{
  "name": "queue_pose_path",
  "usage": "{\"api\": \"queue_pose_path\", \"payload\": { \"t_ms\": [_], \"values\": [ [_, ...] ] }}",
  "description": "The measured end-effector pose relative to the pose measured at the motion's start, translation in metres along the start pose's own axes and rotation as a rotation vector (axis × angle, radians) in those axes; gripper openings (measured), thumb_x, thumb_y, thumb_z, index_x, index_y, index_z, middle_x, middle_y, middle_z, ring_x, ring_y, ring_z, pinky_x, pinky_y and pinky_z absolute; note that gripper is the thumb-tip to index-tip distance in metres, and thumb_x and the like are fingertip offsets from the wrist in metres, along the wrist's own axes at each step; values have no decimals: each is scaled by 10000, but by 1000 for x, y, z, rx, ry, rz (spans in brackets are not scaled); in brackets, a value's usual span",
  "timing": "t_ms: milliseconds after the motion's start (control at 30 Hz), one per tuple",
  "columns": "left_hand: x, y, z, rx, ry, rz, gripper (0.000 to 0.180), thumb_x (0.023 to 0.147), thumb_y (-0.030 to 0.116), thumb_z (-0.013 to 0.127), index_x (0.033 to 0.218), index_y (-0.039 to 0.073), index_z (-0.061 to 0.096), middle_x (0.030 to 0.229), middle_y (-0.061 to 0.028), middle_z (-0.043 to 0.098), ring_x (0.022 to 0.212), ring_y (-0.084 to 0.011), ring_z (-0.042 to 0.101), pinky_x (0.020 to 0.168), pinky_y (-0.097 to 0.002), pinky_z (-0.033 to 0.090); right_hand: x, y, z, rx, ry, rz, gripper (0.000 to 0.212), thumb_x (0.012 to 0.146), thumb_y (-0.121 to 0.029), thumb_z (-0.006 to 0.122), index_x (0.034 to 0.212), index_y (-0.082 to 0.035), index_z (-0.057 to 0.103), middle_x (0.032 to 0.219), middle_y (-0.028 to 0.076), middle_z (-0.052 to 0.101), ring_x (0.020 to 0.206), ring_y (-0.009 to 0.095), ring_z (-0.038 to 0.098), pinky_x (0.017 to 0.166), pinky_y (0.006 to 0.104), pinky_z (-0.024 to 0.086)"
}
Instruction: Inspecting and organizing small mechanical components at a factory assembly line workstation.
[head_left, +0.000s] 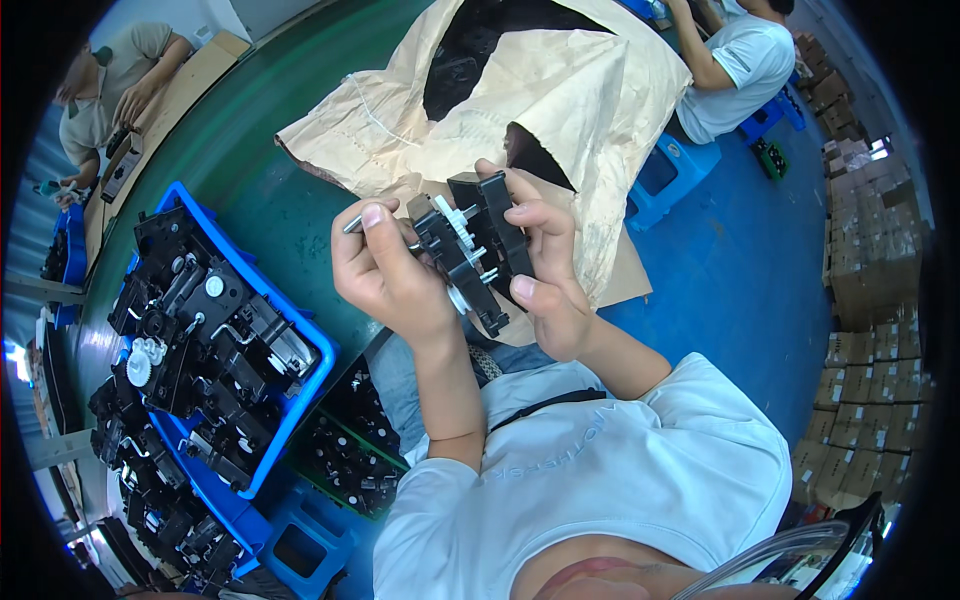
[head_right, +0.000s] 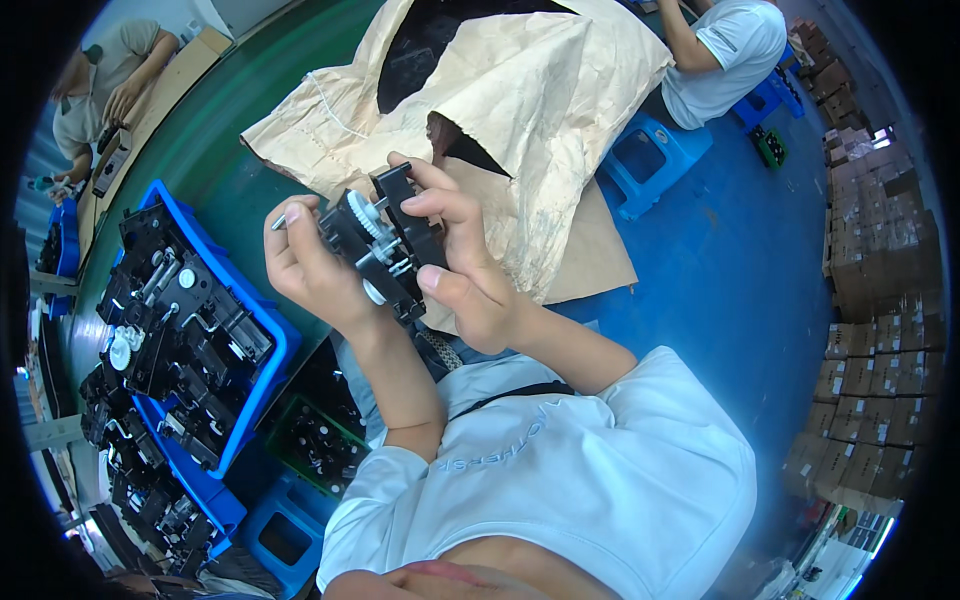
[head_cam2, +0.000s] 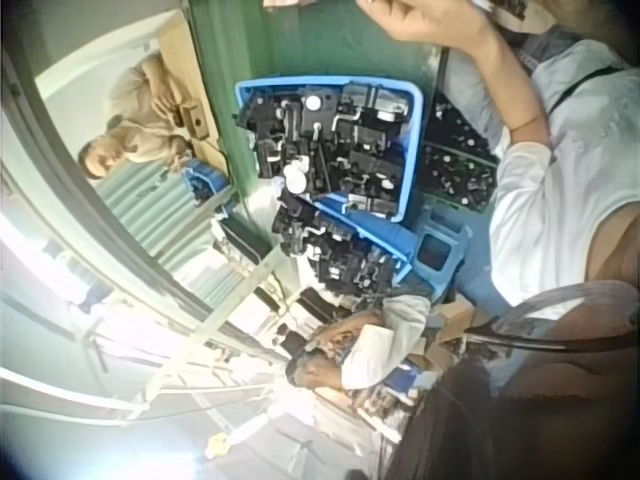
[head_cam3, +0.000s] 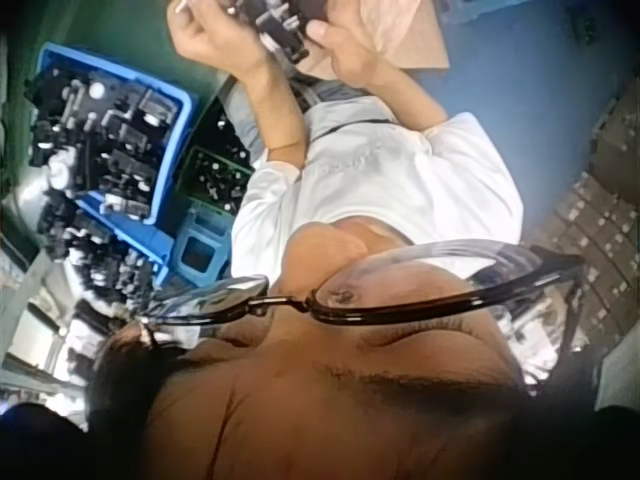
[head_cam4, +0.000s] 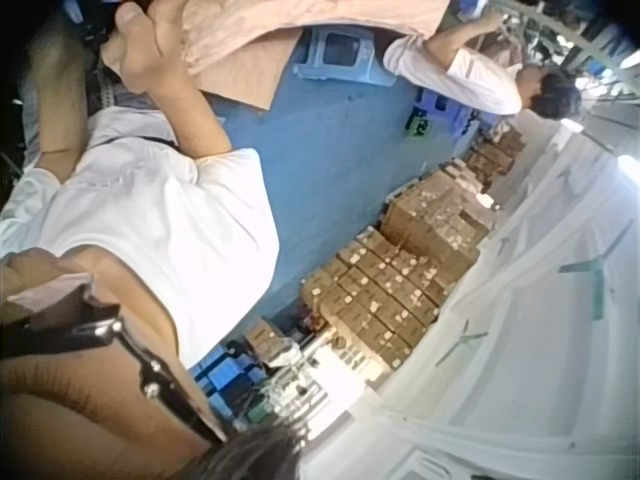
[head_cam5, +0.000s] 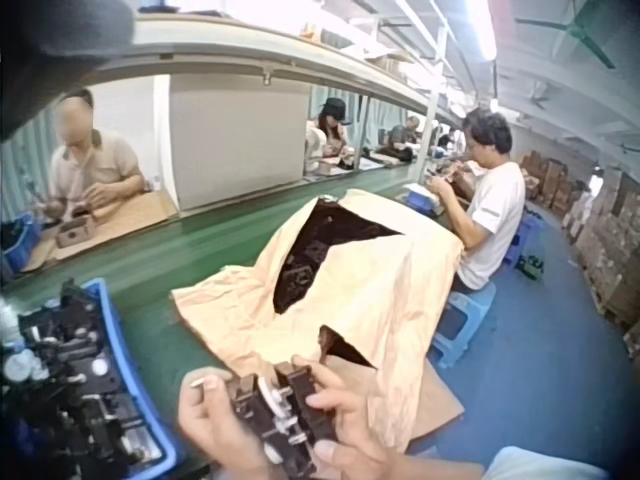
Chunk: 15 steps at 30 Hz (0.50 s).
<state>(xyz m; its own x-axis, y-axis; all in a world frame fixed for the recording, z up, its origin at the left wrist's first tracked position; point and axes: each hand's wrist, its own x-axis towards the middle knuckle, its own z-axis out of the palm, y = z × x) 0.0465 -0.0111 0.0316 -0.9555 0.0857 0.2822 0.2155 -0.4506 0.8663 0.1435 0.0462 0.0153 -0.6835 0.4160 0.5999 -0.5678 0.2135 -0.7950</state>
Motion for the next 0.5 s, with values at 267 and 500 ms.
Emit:
{"api": "queue_pose_path", "payload": {
  "t_ms": [267,500],
  "values": [
    [-5,5,-1,88,-38,29,190,965,146,522,906,-10,613,666,-25,549,553,-60,418,541,-190,357,1,-5,-5,-102,-21,-3,453,938,-194,385,1365,-61,315,1541,268,176,1380,388,285,1125,486,230],
    [-12,12,3,165,-16,72,171,959,137,524,907,-8,600,726,-41,575,575,-71,437,540,-198,374,1,-5,-8,-114,-62,-99,441,1019,-295,341,1378,-39,327,1523,272,213,1373,391,294,1131,487,229]
  ]
}}
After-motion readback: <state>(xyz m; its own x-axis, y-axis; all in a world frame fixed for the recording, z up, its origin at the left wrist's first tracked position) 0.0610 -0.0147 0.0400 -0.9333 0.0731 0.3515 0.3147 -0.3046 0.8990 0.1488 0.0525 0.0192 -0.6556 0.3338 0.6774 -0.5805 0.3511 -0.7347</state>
